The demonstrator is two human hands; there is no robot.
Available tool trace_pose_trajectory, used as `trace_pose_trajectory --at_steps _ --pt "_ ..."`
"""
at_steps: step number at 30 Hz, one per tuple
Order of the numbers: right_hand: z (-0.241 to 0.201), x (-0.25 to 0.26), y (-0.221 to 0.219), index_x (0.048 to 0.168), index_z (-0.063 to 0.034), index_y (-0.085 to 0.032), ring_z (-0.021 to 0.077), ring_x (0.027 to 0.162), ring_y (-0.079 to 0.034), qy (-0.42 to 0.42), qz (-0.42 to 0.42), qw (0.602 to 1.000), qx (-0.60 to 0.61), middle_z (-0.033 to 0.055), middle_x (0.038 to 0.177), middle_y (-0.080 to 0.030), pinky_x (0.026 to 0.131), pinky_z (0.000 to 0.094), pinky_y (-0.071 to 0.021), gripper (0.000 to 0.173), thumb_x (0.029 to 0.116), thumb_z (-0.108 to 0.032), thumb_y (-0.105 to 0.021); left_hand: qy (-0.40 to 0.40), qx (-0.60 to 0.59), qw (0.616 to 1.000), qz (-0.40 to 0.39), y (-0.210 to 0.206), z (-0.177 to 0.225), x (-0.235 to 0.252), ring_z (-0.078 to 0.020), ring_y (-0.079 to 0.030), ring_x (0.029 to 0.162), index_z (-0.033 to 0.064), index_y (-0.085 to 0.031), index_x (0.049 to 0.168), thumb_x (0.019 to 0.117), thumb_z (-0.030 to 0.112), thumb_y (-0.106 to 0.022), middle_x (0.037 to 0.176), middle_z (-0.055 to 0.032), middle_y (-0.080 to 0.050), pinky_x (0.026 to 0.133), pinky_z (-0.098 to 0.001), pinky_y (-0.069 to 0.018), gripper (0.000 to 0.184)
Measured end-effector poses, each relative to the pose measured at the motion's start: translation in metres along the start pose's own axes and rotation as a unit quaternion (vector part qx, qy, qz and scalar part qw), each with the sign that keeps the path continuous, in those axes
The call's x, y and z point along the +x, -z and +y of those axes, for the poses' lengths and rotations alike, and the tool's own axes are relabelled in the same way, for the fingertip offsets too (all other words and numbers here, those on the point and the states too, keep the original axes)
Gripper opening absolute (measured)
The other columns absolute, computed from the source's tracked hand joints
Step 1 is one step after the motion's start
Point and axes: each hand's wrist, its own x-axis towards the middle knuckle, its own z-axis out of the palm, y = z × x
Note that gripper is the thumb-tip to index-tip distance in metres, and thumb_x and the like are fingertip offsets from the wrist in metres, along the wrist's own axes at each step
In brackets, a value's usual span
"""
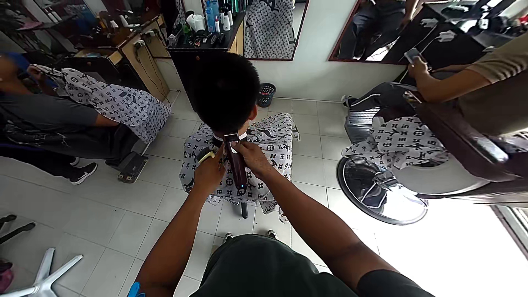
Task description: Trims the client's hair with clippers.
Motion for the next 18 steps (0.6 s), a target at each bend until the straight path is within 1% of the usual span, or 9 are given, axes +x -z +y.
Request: trace_pose_trajectory --at_steps 3,7,8,11,12,15,16,17,18 --pt "0.0027 0.0013 0.0013 0.115 0.0013 -0.061 0.0208 0.076 -0.065 0.03 0.007 0.999 -0.026 0.0142 0.09 -0.065 0.071 0.0383 -0.0558 0.042 0.1049 -0.039 -0.057 0.002 0.001 1.0 0.005 -0.0009 0.0017 0.0004 -0.0381 -0.066 0.108 0.021 -0.035 0.161 0.1049 0.024 -0.053 0.113 -0.0185 -0.07 0.093 -0.0597 -0.0493 0.059" --pt "-0.0015 0.0003 0.0033 0.118 0.0021 -0.06 0.0211 0.076 -0.068 -0.018 -0.018 1.0 0.016 0.0156 0.092 -0.068 0.07 0.0358 -0.0582 0.043 0.106 -0.039 -0.055 0.015 0.008 1.0 0.001 -0.0004 0.0036 -0.0005 -0.0367 -0.066 0.107 0.0281 -0.028 0.164 0.1045 0.025 -0.053 0.111 -0.0175 -0.07 0.092 -0.0582 -0.05 0.064" --pt "-0.0022 0.0 0.0018 0.117 0.0017 -0.061 0.0202 0.076 -0.067 -0.01 -0.012 1.0 0.012 0.0148 0.092 -0.067 0.07 0.0354 -0.0574 0.043 0.1058 -0.04 -0.055 0.014 0.008 1.0 0.001 -0.0005 0.0037 -0.0008 -0.0372 -0.066 0.107 0.0262 -0.03 0.163 0.1045 0.024 -0.052 0.112 -0.0181 -0.07 0.092 -0.0588 -0.0497 0.063" --pt "-0.0018 -0.001 -0.0012 0.116 0.0024 -0.06 0.0211 0.077 -0.064 0.03 0.003 0.999 -0.033 0.0151 0.091 -0.065 0.072 0.0392 -0.0557 0.043 0.1048 -0.039 -0.058 0.006 0.006 1.0 0.008 -0.0018 0.0032 -0.001 -0.0391 -0.066 0.108 0.0159 -0.043 0.157 0.1043 0.021 -0.052 0.113 -0.0199 -0.07 0.092 -0.0611 -0.0496 0.053" --pt "-0.0016 -0.0015 -0.0008 0.116 0.0027 -0.06 0.0215 0.077 -0.065 0.028 0.002 0.999 -0.034 0.0156 0.091 -0.065 0.072 0.0391 -0.0561 0.043 0.1047 -0.039 -0.058 0.005 0.004 1.0 0.008 -0.002 0.0029 -0.0008 -0.0389 -0.066 0.108 0.0157 -0.043 0.157 0.1043 0.021 -0.052 0.113 -0.0197 -0.07 0.092 -0.0608 -0.0495 0.053" --pt "-0.0024 -0.0018 0.0007 0.116 0.0026 -0.06 0.0204 0.075 -0.066 -0.02 -0.01 1.0 0.015 0.0152 0.091 -0.067 0.07 0.036 -0.0574 0.044 0.1057 -0.04 -0.055 0.005 0.007 1.0 0.004 -0.0026 0.0013 0.0002 -0.0371 -0.067 0.106 0.0259 -0.03 0.163 0.104 0.023 -0.053 0.111 -0.0173 -0.071 0.091 -0.059 -0.0503 0.064" --pt "-0.0035 -0.0021 0.0001 0.116 0.0023 -0.06 0.0202 0.075 -0.067 -0.026 -0.009 0.999 0.024 0.0152 0.092 -0.067 0.069 0.0358 -0.0578 0.044 0.1062 -0.04 -0.054 0.003 0.007 1.0 0.005 -0.0028 0.0011 0.0 -0.0377 -0.067 0.105 0.0269 -0.028 0.164 0.1038 0.022 -0.053 0.11 -0.0175 -0.071 0.09 -0.0597 -0.0504 0.065" --pt "-0.0038 -0.0019 -0.001 0.116 0.0021 -0.06 0.0204 0.075 -0.066 -0.02 -0.006 1.0 0.019 0.0153 0.092 -0.067 0.07 0.0365 -0.0576 0.044 0.1063 -0.04 -0.054 0.001 0.006 1.0 0.007 -0.0029 0.0013 -0.0006 -0.0386 -0.067 0.105 0.0251 -0.03 0.163 0.1036 0.022 -0.053 0.11 -0.0184 -0.071 0.089 -0.0605 -0.0504 0.064" --pt "-0.0034 -0.0022 -0.0026 0.117 0.002 -0.061 0.0207 0.075 -0.065 -0.003 0.0 1.0 0.003 0.0154 0.092 -0.066 0.07 0.0374 -0.0567 0.044 0.106 -0.04 -0.055 0.0 0.004 1.0 0.01 -0.0032 0.0015 -0.0014 -0.0395 -0.067 0.105 0.0211 -0.037 0.16 0.1036 0.021 -0.053 0.111 -0.0197 -0.07 0.089 -0.0613 -0.0504 0.059"
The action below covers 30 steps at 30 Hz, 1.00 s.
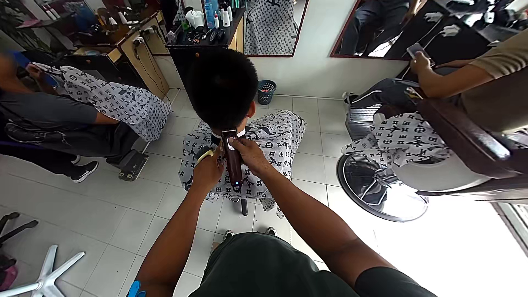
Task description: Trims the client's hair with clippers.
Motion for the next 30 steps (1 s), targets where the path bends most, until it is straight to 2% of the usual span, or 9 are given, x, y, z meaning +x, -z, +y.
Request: trace_pose_trajectory --at_steps 3,8,12,17,22,24,25,27,30 --pt "0.002 -0.002 0.0 0.118 0.0027 -0.06 0.0221 0.077 -0.065 0.039 0.003 0.998 -0.044 0.0164 0.093 -0.066 0.073 0.0398 -0.0565 0.044 0.1048 -0.039 -0.058 -0.003 -0.004 1.0 -0.003 0.0 0.0 -0.001 -0.0405 -0.067 0.106 0.0147 -0.043 0.157 0.1039 0.02 -0.053 0.112 -0.0211 -0.07 0.09 -0.0623 -0.05 0.054" --pt "0.001 -0.001 0.002 0.115 0.0025 -0.06 0.0199 0.076 -0.066 -0.012 -0.006 1.0 0.012 0.0147 0.092 -0.066 0.07 0.0361 -0.057 0.044 0.1062 -0.041 -0.054 -0.004 -0.004 1.0 -0.016 -0.001 -0.002 -0.001 -0.0377 -0.067 0.105 0.0267 -0.024 0.165 0.1048 0.024 -0.052 0.11 -0.0174 -0.07 0.091 -0.059 -0.05 0.066" --pt "0.002 -0.005 -0.001 0.121 0.0026 -0.059 0.023 0.081 -0.067 0.063 0.007 0.996 -0.055 0.0166 0.096 -0.067 0.076 0.0415 -0.057 0.043 0.1047 -0.038 -0.058 -0.011 -0.003 1.0 -0.008 -0.002 -0.003 -0.001 -0.0393 -0.067 0.106 0.0148 -0.04 0.158 0.1042 0.021 -0.052 0.112 -0.0201 -0.07 0.092 -0.0613 -0.0498 0.055" --pt "0.004 0.0 0.0 0.116 0.0022 -0.06 0.0211 0.077 -0.066 -0.015 0.007 1.0 0.008 0.0154 0.092 -0.067 0.071 0.0376 -0.0572 0.047 0.1061 -0.043 -0.053 -0.006 0.001 1.0 -0.014 0.0 -0.003 0.0 -0.037 -0.067 0.103 0.0294 -0.022 0.165 0.1042 0.024 -0.054 0.108 -0.0168 -0.07 0.09 -0.0585 -0.0504 0.069" --pt "0.011 -0.017 0.001 0.134 -0.005 -0.053 0.0187 0.083 -0.066 0.066 -0.063 0.995 0.027 0.0121 0.102 -0.065 0.077 0.0373 -0.0576 0.046 0.1108 -0.041 -0.037 -0.007 -0.01 1.0 -0.015 -0.002 -0.003 -0.003 -0.04 -0.066 0.108 0.0097 -0.045 0.154 0.1039 0.024 -0.056 0.114 -0.0208 -0.069 0.093 -0.0616 -0.0496 0.053" --pt "0.016 -0.026 0.011 0.131 -0.0031 -0.052 0.0158 0.068 -0.065 0.019 -0.101 0.994 0.036 0.0096 0.088 -0.064 0.066 0.0306 -0.0585 0.037 0.1069 -0.032 -0.052 -0.007 -0.013 1.0 -0.015 -0.003 -0.001 -0.005 -0.039 -0.067 0.105 0.0141 -0.036 0.159 0.104 0.025 -0.056 0.111 -0.0199 -0.069 0.092 -0.0606 -0.0502 0.059" --pt "0.017 -0.028 0.016 0.128 -0.0009 -0.051 0.0154 0.063 -0.064 0.001 -0.102 0.994 0.039 0.0097 0.083 -0.064 0.062 0.0289 -0.0584 0.037 0.0994 -0.019 -0.066 -0.009 -0.007 1.0 -0.016 -0.004 -0.001 -0.006 -0.0377 -0.067 0.101 0.0232 -0.022 0.165 0.1042 0.026 -0.055 0.107 -0.018 -0.07 0.09 -0.059 -0.0506 0.069" --pt "0.018 -0.025 0.023 0.126 0.0006 -0.051 0.0152 0.06 -0.064 -0.012 -0.076 0.997 0.016 0.0104 0.08 -0.063 0.06 0.0275 -0.0583 0.043 0.0902 -0.003 -0.074 -0.011 0.002 1.0 -0.019 -0.006 0.002 -0.005 -0.0373 -0.067 0.098 0.0329 -0.007 0.166 0.1045 0.026 -0.054 0.103 -0.0166 -0.07 0.087 -0.0582 -0.0515 0.078" --pt "0.01 -0.013 0.033 0.123 0.0005 -0.055 0.0165 0.058 -0.065 -0.01 -0.049 0.999 -0.019 0.0112 0.077 -0.065 0.058 0.0295 -0.0582 0.033 0.0984 -0.017 -0.069 -0.011 0.011 1.0 -0.021 -0.007 0.006 -0.003 -0.0366 -0.067 0.098 0.034 -0.007 0.166 0.1041 0.025 -0.055 0.101 -0.0154 -0.07 0.086 -0.0576 -0.0523 0.079"
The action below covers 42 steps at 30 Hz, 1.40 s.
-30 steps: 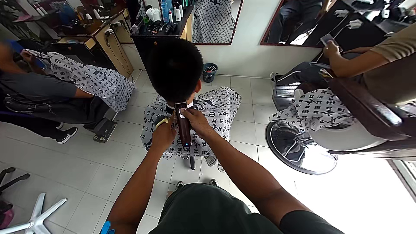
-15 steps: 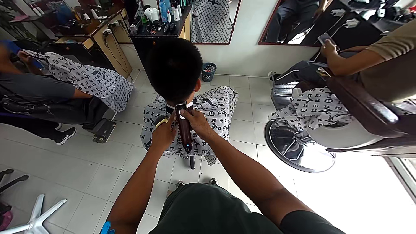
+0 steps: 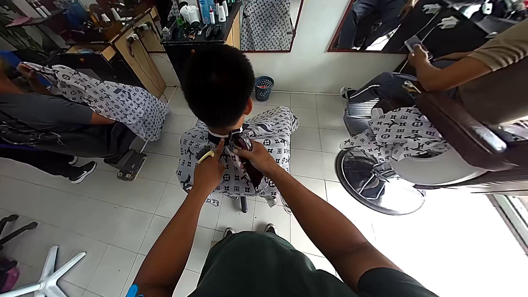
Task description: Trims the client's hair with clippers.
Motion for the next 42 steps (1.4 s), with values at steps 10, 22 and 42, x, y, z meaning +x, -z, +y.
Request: trace_pose_trajectory --at_steps 10,22,42 --pt "-0.017 0.016 0.012 0.119 -0.0026 -0.061 0.0198 0.063 -0.066 -0.031 -0.013 0.999 0.014 0.0128 0.088 -0.065 0.059 0.0351 -0.0591 0.052 0.1101 -0.048 -0.037 0.011 0.019 1.0 -0.007 0.003 -0.001 0.001 -0.0373 -0.067 0.099 0.0386 -0.007 0.165 0.1034 0.026 -0.056 0.103 -0.0154 -0.07 0.084 -0.059 -0.0523 0.08" --pt "-0.008 0.014 0.006 0.119 -0.004 -0.06 0.0198 0.065 -0.066 0.041 -0.004 0.999 0.017 0.0123 0.087 -0.066 0.061 0.0363 -0.0593 0.05 0.1094 -0.048 -0.04 0.016 0.024 0.999 -0.014 0.006 0.0 0.003 -0.0376 -0.067 0.102 0.0398 -0.007 0.165 0.1041 0.027 -0.056 0.106 -0.0159 -0.07 0.087 -0.0595 -0.0516 0.079" --pt "0.002 0.004 -0.007 0.128 -0.0018 -0.055 0.0175 0.066 -0.064 0.02 -0.027 0.999 0.023 0.0118 0.086 -0.064 0.063 0.032 -0.0581 0.037 0.1053 -0.031 -0.057 0.015 0.017 1.0 -0.01 0.006 -0.004 0.004 -0.0386 -0.067 0.103 0.0308 -0.021 0.165 0.1034 0.027 -0.058 0.109 -0.0169 -0.07 0.088 -0.0603 -0.0508 0.072"
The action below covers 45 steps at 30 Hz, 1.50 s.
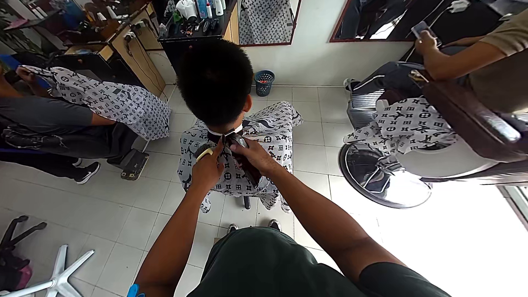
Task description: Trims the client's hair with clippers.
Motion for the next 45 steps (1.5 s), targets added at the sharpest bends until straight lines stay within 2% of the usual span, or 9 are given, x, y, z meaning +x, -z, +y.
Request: trace_pose_trajectory --at_steps 4,9,12,16,20,25,30,34,45 --pt "-0.009 0.001 -0.006 0.127 -0.0003 -0.053 0.0188 0.066 -0.064 -0.039 0.027 0.998 -0.047 0.0145 0.09 -0.064 0.065 0.0332 -0.0582 0.046 0.0925 -0.019 -0.077 -0.003 -0.001 1.0 0.004 -0.001 0.001 -0.001 -0.0381 -0.067 0.101 0.0301 -0.021 0.165 0.1033 0.026 -0.059 0.108 -0.0164 -0.07 0.088 -0.06 -0.0511 0.073" --pt "-0.009 0.005 -0.011 0.122 -0.0012 -0.057 0.022 0.073 -0.063 -0.02 0.049 0.998 -0.019 0.0148 0.091 -0.062 0.069 0.0398 -0.0567 0.045 0.1081 -0.043 -0.048 -0.001 0.0 1.0 0.001 0.0 0.001 -0.001 -0.0377 -0.067 0.102 0.0274 -0.023 0.165 0.1039 0.027 -0.057 0.109 -0.0165 -0.07 0.089 -0.0595 -0.0509 0.07" --pt "-0.01 0.002 -0.014 0.125 -0.002 -0.057 0.0232 0.078 -0.064 0.027 0.06 0.996 -0.064 0.0163 0.095 -0.064 0.072 0.0417 -0.0547 0.045 0.1083 -0.043 -0.047 -0.005 -0.006 1.0 0.005 -0.001 0.001 -0.002 -0.0387 -0.067 0.105 0.0189 -0.035 0.161 0.1042 0.027 -0.057 0.113 -0.0179 -0.07 0.09 -0.0608 -0.0506 0.061" --pt "-0.01 0.003 -0.01 0.12 -0.0014 -0.058 0.0236 0.073 -0.066 -0.003 0.049 0.998 -0.044 0.0158 0.091 -0.064 0.067 0.0416 -0.0583 0.049 0.1074 -0.047 -0.047 -0.004 -0.012 1.0 0.01 -0.001 -0.001 -0.003 -0.0373 -0.067 0.1 0.0288 -0.024 0.165 0.1033 0.026 -0.059 0.108 -0.0159 -0.07 0.086 -0.0601 -0.0516 0.071" --pt "-0.011 -0.002 -0.012 0.124 -0.0039 -0.057 0.0241 0.076 -0.064 0.055 0.068 0.99 -0.111 0.0157 0.094 -0.065 0.069 0.0427 -0.0544 0.047 0.1074 -0.047 -0.047 -0.003 -0.011 1.0 0.008 -0.002 0.0 -0.003 -0.0384 -0.067 0.104 0.0211 -0.035 0.161 0.1039 0.026 -0.057 0.111 -0.0174 -0.07 0.089 -0.0608 -0.0508 0.061" --pt "-0.01 0.001 -0.009 0.117 -0.0017 -0.059 0.0233 0.068 -0.063 0.004 0.071 0.994 -0.082 0.0151 0.086 -0.063 0.063 0.0408 -0.0548 0.05 0.1067 -0.049 -0.048 0.0 -0.013 1.0 0.006 0.0 0.002 -0.003 -0.0376 -0.067 0.098 0.0346 -0.019 0.165 0.1034 0.026 -0.059 0.106 -0.0155 -0.071 0.084 -0.0602 -0.0519 0.074" --pt "-0.01 -0.002 -0.009 0.124 -0.0045 -0.058 0.0238 0.073 -0.064 0.07 0.069 0.988 -0.122 0.0149 0.092 -0.065 0.067 0.0424 -0.055 0.047 0.1074 -0.047 -0.047 -0.001 -0.008 1.0 0.003 -0.001 0.001 -0.002 -0.0381 -0.067 0.103 0.0266 -0.027 0.164 0.1036 0.026 -0.059 0.11 -0.0169 -0.07 0.088 -0.0606 -0.051 0.068" --pt "-0.006 0.003 0.0 0.114 -0.002 -0.06 0.0237 0.066 -0.065 0.003 0.068 0.995 -0.066 0.0155 0.085 -0.064 0.062 0.0412 -0.0577 0.053 0.1066 -0.052 -0.045 -0.003 -0.003 1.0 0.008 0.0 0.002 -0.002 -0.0378 -0.068 0.096 0.0394 -0.012 0.165 0.1028 0.025 -0.059 0.103 -0.016 -0.071 0.082 -0.0596 -0.0524 0.079" --pt "-0.011 0.012 0.009 0.118 0.0007 -0.06 0.0219 0.071 -0.068 0.027 0.059 0.996 -0.063 0.014 0.089 -0.066 0.068 0.0394 -0.0597 0.044 0.1093 -0.04 -0.046 -0.004 0.004 1.0 0.002 0.0 0.001 -0.002 -0.0376 -0.067 0.095 0.0408 -0.008 0.165 0.104 0.027 -0.057 0.1 -0.0161 -0.07 0.082 -0.0592 -0.0521 0.08"
